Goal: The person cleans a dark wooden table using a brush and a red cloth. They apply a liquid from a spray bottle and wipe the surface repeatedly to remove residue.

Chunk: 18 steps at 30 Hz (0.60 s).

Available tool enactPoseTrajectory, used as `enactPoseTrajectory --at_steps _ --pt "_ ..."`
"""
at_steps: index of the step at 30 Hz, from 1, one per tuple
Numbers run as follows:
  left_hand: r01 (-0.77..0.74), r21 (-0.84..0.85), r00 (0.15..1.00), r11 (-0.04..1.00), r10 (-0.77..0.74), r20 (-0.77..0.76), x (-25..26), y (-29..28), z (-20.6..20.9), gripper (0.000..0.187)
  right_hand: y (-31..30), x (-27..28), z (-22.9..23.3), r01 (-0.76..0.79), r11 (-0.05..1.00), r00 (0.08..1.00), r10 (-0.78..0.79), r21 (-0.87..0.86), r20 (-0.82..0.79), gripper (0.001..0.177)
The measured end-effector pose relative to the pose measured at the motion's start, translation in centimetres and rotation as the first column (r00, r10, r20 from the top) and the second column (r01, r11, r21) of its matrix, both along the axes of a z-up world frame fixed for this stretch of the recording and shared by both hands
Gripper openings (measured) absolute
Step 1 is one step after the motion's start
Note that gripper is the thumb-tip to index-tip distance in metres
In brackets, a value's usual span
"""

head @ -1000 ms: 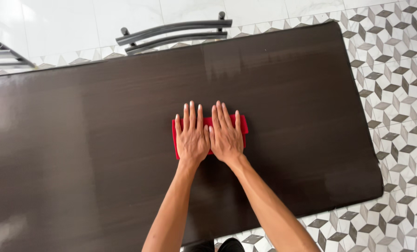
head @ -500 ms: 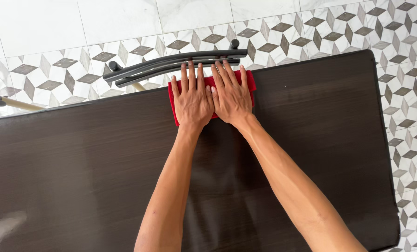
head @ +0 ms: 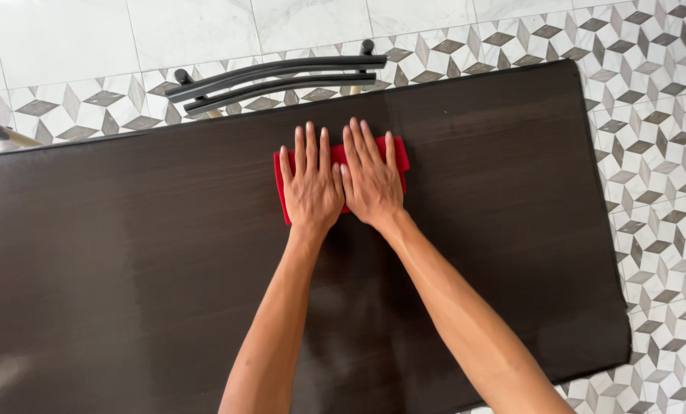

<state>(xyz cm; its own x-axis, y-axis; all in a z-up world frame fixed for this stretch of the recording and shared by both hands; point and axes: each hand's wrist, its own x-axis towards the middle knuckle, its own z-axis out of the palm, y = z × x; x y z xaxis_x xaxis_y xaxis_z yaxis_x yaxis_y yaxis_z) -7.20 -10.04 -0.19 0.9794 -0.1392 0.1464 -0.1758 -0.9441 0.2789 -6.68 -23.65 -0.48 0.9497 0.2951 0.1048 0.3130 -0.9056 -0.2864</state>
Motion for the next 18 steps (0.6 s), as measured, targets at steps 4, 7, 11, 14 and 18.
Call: enactPoseTrajectory --at_steps 4,7,11,14,18 --pt "0.003 -0.018 1.0 1.0 -0.003 -0.03 -8.0 -0.9 1.0 0.06 -0.7 -8.1 1.1 0.008 1.0 1.0 -0.008 0.012 0.002 0.063" --pt "-0.004 -0.012 0.999 1.0 0.004 -0.032 -15.4 -1.9 2.3 0.059 -1.5 -15.4 2.3 0.003 1.0 1.0 -0.003 0.023 -0.01 0.063" --pt "-0.023 0.015 0.999 1.0 0.024 -0.04 -25.6 -3.2 3.6 0.059 -2.7 -25.3 3.4 -0.011 0.999 0.999 0.012 0.035 -0.049 0.063" --pt "-0.011 0.007 0.998 1.0 0.011 -0.064 -32.4 -4.5 3.9 0.058 -4.1 -32.4 3.6 0.005 1.0 0.995 -0.003 0.022 -0.104 0.063" --pt "0.007 -0.011 0.996 1.0 -0.007 -0.084 -39.0 -5.9 4.2 0.058 -5.4 -39.5 3.7 0.024 1.0 0.991 -0.023 0.004 -0.133 0.064"
